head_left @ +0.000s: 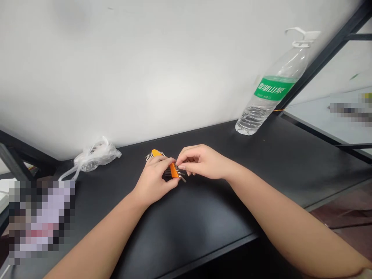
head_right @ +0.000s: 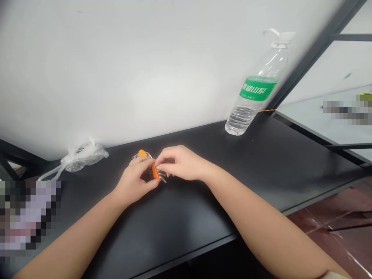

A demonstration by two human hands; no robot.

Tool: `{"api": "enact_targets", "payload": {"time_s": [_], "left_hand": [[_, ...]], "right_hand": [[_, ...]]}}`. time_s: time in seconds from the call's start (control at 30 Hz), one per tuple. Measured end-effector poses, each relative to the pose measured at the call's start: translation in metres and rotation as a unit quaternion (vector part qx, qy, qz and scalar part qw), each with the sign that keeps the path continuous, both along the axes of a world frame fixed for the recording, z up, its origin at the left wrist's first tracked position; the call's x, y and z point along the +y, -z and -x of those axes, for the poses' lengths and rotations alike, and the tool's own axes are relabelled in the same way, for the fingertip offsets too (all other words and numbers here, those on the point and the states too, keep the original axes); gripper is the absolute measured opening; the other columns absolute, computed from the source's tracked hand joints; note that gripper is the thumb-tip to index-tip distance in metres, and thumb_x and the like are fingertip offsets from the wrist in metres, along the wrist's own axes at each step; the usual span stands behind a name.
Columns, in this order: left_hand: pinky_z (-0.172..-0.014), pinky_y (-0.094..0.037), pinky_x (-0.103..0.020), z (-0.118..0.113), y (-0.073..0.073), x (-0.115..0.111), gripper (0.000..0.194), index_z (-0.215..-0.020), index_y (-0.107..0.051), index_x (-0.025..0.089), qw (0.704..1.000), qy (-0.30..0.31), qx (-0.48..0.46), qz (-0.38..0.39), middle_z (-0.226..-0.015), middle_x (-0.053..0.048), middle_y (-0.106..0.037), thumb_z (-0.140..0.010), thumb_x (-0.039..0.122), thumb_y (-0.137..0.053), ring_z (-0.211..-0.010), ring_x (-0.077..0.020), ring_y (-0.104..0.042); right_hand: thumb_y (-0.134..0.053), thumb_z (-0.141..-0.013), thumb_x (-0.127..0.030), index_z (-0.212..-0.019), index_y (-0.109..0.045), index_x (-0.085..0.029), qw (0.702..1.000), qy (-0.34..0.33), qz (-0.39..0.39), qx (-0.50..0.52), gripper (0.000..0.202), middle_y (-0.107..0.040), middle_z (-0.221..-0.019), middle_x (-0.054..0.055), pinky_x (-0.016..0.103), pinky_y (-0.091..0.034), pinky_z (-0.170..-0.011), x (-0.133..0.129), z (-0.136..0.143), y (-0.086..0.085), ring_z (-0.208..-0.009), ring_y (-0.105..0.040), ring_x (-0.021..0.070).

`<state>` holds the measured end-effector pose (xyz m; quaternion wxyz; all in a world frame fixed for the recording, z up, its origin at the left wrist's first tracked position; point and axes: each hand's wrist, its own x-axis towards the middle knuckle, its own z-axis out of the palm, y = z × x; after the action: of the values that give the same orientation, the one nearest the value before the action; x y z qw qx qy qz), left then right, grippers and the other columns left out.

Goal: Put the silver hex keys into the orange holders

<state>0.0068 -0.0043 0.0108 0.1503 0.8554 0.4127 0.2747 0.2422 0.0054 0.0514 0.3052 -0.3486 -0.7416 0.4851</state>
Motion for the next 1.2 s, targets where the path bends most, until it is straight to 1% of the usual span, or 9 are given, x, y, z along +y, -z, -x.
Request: {"api": "enact_targets", "payload": {"time_s": [0.13,0.23,0.3,0.37,0.53,0.73,0.93,1.1,1.2], "left_hand": [[-0.102,-0.054,-0.043,0.0,-0.002,-0.001,0.034,-0.12,-0.07,0.026,1.0,0.005,-0.028,-0.011,-0.117,-0.007,-0.07,-0.086,0.025,-0.071,-0.111,-0.0247,-0.065],[-0.098,-0.056,-0.041,0.001,-0.001,-0.002,0.039,-0.125,-0.067,0.025,0.998,0.004,-0.055,-0.035,-0.118,-0.007,-0.07,-0.086,0.026,-0.072,-0.11,-0.0241,-0.066],[-0.096,-0.057,-0.041,0.002,0.001,-0.003,0.042,-0.128,-0.064,0.025,0.996,0.003,-0.069,-0.05,-0.118,-0.007,-0.07,-0.087,0.027,-0.072,-0.109,-0.0237,-0.067],[-0.095,-0.058,-0.04,0.002,0.001,-0.003,0.042,-0.129,-0.063,0.026,0.996,0.008,-0.069,-0.056,-0.116,-0.007,-0.07,-0.088,0.026,-0.071,-0.108,-0.0233,-0.066],[-0.098,-0.057,-0.042,0.002,0.002,-0.003,0.038,-0.125,-0.064,0.025,0.996,0.018,-0.062,-0.067,-0.115,-0.007,-0.07,-0.088,0.027,-0.073,-0.11,-0.024,-0.065],[-0.098,-0.057,-0.042,0.003,0.004,-0.001,0.041,-0.129,-0.062,0.025,0.996,0.013,-0.06,-0.071,-0.119,-0.008,-0.068,-0.09,0.03,-0.073,-0.111,-0.0242,-0.066],[-0.1,-0.055,-0.043,0.002,0.002,-0.002,0.038,-0.125,-0.065,0.023,0.995,0.013,-0.023,-0.095,-0.117,-0.009,-0.071,-0.089,0.031,-0.074,-0.115,-0.0258,-0.064],[-0.105,-0.052,-0.044,0.001,0.002,-0.002,0.037,-0.126,-0.067,0.024,0.991,0.038,-0.035,-0.125,-0.114,-0.007,-0.073,-0.089,0.026,-0.073,-0.114,-0.025,-0.065],[-0.104,-0.052,-0.045,0.002,0.004,-0.001,0.039,-0.129,-0.066,0.025,0.992,0.043,-0.033,-0.116,-0.116,-0.007,-0.074,-0.09,0.028,-0.073,-0.114,-0.0256,-0.066]], "right_hand": [[-0.076,-0.089,-0.037,-0.108,-0.08,-0.02,0.992,-0.045,0.075,0.091,0.026,-0.069,-0.106,0.006,0.029,-0.055,-0.06,0.009,-0.005,0.006,-0.069,-0.065,0.0129],[-0.083,-0.084,-0.039,-0.105,-0.077,-0.019,0.986,-0.029,0.105,0.129,0.03,-0.069,-0.1,0.005,0.026,-0.051,-0.058,0.013,-0.005,0.01,-0.068,-0.061,0.0114],[-0.086,-0.081,-0.038,-0.102,-0.071,-0.018,0.979,-0.025,0.143,0.14,0.033,-0.068,-0.09,0.002,0.024,-0.048,-0.057,0.014,-0.004,0.01,-0.066,-0.06,0.0107],[-0.086,-0.082,-0.038,-0.101,-0.064,-0.018,0.972,-0.045,0.185,0.14,0.035,-0.066,-0.085,0.0,0.023,-0.047,-0.056,0.013,-0.002,0.009,-0.064,-0.061,0.0108],[-0.084,-0.084,-0.038,-0.106,-0.06,-0.018,0.956,-0.09,0.247,0.133,0.037,-0.067,-0.088,0.0,0.022,-0.047,-0.057,0.009,-0.002,0.004,-0.065,-0.063,0.0105],[-0.085,-0.084,-0.039,-0.104,-0.063,-0.017,0.953,-0.068,0.261,0.135,0.036,-0.066,-0.08,-0.001,0.022,-0.046,-0.058,0.01,-0.001,0.007,-0.064,-0.059,0.01],[-0.088,-0.08,-0.041,-0.089,-0.064,-0.016,0.959,-0.043,0.25,0.127,0.036,-0.065,-0.072,-0.002,0.02,-0.041,-0.054,0.013,0.004,0.017,-0.061,-0.054,0.0086],[-0.087,-0.078,-0.049,-0.085,-0.063,-0.018,0.957,-0.054,0.263,0.114,0.039,-0.065,-0.072,-0.001,0.022,-0.038,-0.051,0.015,0.009,0.025,-0.055,-0.05,0.0087],[-0.076,-0.086,-0.055,-0.083,-0.067,-0.018,0.977,-0.061,0.199,0.042,0.038,-0.065,-0.071,0.0,0.026,-0.039,-0.053,0.014,0.008,0.02,-0.056,-0.051,0.0111]]}}
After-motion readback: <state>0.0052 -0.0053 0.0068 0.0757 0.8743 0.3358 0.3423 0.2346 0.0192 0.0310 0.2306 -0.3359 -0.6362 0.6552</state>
